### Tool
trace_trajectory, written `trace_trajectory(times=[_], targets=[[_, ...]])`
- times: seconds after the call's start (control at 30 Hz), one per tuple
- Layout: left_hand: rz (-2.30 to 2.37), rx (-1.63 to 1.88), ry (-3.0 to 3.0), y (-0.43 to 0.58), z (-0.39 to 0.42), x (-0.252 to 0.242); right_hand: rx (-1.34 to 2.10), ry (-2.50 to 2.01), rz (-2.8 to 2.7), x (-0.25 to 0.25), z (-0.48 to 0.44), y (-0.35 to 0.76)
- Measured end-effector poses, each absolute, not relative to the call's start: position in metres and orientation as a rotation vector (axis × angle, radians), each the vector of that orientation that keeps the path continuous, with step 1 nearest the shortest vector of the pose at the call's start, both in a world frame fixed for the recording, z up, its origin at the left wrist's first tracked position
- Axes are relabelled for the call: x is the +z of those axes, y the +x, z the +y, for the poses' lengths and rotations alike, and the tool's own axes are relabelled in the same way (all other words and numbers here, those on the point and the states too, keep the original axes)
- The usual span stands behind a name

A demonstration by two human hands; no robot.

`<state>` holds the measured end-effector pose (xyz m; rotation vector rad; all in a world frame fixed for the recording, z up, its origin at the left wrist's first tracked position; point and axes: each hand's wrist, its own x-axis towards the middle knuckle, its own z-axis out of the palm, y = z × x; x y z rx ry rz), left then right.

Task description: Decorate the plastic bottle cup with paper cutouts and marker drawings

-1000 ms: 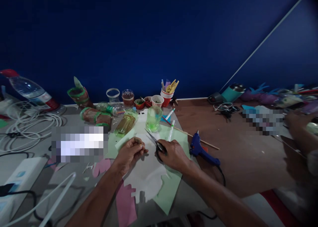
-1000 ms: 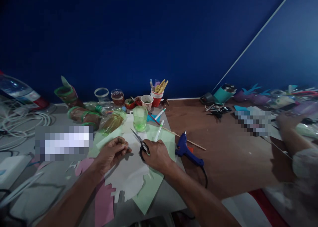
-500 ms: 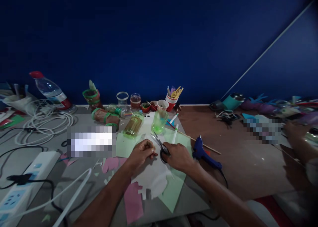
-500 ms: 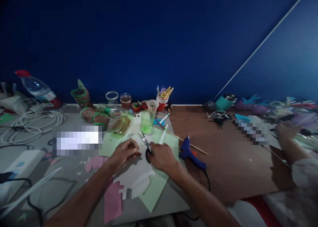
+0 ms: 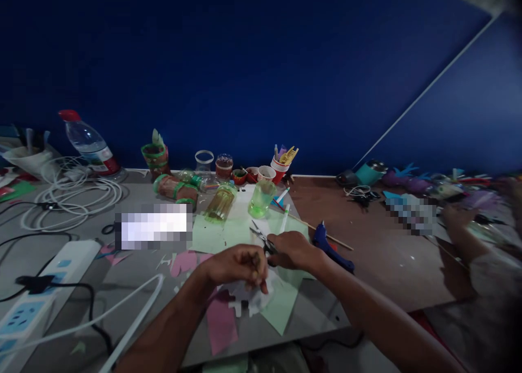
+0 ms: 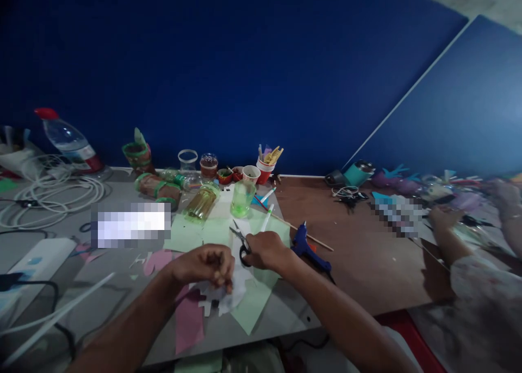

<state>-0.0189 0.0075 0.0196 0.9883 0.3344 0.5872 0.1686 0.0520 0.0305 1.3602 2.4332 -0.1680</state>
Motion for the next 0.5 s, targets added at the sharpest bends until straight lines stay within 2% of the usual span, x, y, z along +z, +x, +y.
trace_trajectory(times=[0.2, 0.5], targets=[[0.367, 1.071, 0.811, -0.04, 0.018, 0.029, -0.182, 1.305, 2.452, 0.046, 0.059, 0.172], [0.428, 1.107, 0.835, -0.035, 0.022, 0.023, -0.103, 1.389, 2.474, 0.04, 0.052, 0.165]])
